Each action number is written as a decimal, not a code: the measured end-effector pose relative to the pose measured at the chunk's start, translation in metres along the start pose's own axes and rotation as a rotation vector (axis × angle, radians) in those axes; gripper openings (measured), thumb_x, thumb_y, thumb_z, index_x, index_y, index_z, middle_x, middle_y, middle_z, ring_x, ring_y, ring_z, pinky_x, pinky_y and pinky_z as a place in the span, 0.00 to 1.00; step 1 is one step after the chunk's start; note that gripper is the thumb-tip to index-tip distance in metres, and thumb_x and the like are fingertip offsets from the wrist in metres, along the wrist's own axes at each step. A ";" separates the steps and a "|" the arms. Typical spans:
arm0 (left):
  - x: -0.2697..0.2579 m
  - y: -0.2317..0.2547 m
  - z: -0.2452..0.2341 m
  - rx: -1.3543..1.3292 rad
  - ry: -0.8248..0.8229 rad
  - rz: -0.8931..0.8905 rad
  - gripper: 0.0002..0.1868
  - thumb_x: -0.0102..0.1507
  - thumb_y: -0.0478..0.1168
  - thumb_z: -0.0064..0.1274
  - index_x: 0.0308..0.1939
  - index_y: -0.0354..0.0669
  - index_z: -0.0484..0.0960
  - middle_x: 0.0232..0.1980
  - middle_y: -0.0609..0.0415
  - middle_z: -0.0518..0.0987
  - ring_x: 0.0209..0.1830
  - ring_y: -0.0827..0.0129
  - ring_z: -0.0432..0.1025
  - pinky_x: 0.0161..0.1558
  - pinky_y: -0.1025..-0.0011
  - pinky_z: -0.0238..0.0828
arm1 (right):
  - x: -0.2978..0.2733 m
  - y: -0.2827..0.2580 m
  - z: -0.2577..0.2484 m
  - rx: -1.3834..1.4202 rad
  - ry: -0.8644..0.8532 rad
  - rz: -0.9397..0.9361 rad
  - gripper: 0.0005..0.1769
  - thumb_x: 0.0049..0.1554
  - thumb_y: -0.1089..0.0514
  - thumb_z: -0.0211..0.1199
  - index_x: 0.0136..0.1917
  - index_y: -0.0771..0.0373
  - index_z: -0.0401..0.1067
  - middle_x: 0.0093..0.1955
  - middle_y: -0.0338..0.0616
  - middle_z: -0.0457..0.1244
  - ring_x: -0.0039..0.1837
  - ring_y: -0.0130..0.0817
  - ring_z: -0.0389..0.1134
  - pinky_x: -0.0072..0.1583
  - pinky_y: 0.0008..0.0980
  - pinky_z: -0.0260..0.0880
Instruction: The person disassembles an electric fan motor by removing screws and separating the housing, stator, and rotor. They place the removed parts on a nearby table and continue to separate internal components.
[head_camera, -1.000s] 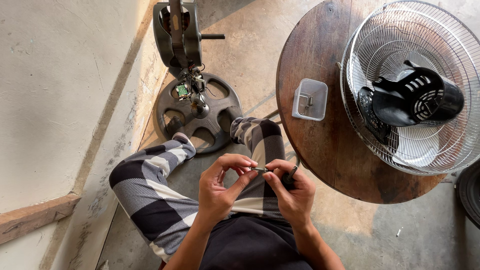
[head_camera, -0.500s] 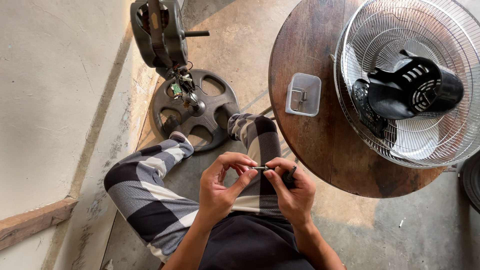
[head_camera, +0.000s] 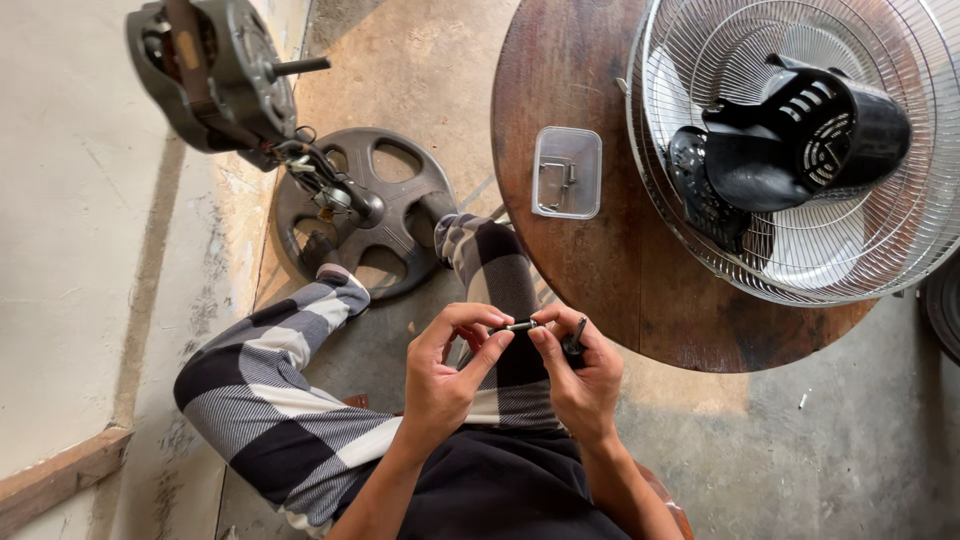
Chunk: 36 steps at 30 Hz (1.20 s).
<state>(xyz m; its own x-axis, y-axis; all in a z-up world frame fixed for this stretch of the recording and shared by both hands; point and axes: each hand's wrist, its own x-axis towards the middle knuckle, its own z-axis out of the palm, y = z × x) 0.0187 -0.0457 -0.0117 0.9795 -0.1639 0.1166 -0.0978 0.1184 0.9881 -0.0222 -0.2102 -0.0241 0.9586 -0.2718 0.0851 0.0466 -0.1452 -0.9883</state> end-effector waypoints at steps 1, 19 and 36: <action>0.002 -0.001 0.003 0.003 0.000 -0.001 0.08 0.64 0.30 0.61 0.45 0.42 0.81 0.48 0.57 0.84 0.37 0.80 0.73 0.42 0.78 0.70 | 0.001 0.001 -0.002 0.017 0.002 0.016 0.08 0.63 0.68 0.63 0.57 0.69 0.74 0.37 0.29 0.59 0.40 0.14 0.58 0.41 0.15 0.58; 0.046 -0.012 0.033 0.081 -0.020 -0.014 0.07 0.64 0.29 0.61 0.44 0.40 0.81 0.46 0.58 0.83 0.35 0.78 0.72 0.40 0.78 0.70 | 0.034 0.014 -0.021 0.158 0.087 0.225 0.11 0.64 0.62 0.61 0.59 0.66 0.73 0.37 0.27 0.56 0.35 0.11 0.55 0.35 0.15 0.54; 0.127 -0.029 0.045 0.533 -0.123 0.286 0.16 0.62 0.31 0.64 0.53 0.42 0.80 0.43 0.59 0.82 0.43 0.66 0.75 0.47 0.67 0.71 | 0.092 0.022 -0.028 -0.078 0.098 0.276 0.09 0.63 0.62 0.63 0.57 0.65 0.75 0.40 0.27 0.64 0.41 0.12 0.60 0.42 0.14 0.60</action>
<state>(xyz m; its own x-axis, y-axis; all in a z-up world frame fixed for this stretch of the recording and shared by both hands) 0.1383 -0.1139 -0.0210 0.8773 -0.3133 0.3636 -0.4589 -0.3260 0.8265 0.0592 -0.2648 -0.0344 0.9002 -0.4011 -0.1694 -0.2368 -0.1247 -0.9635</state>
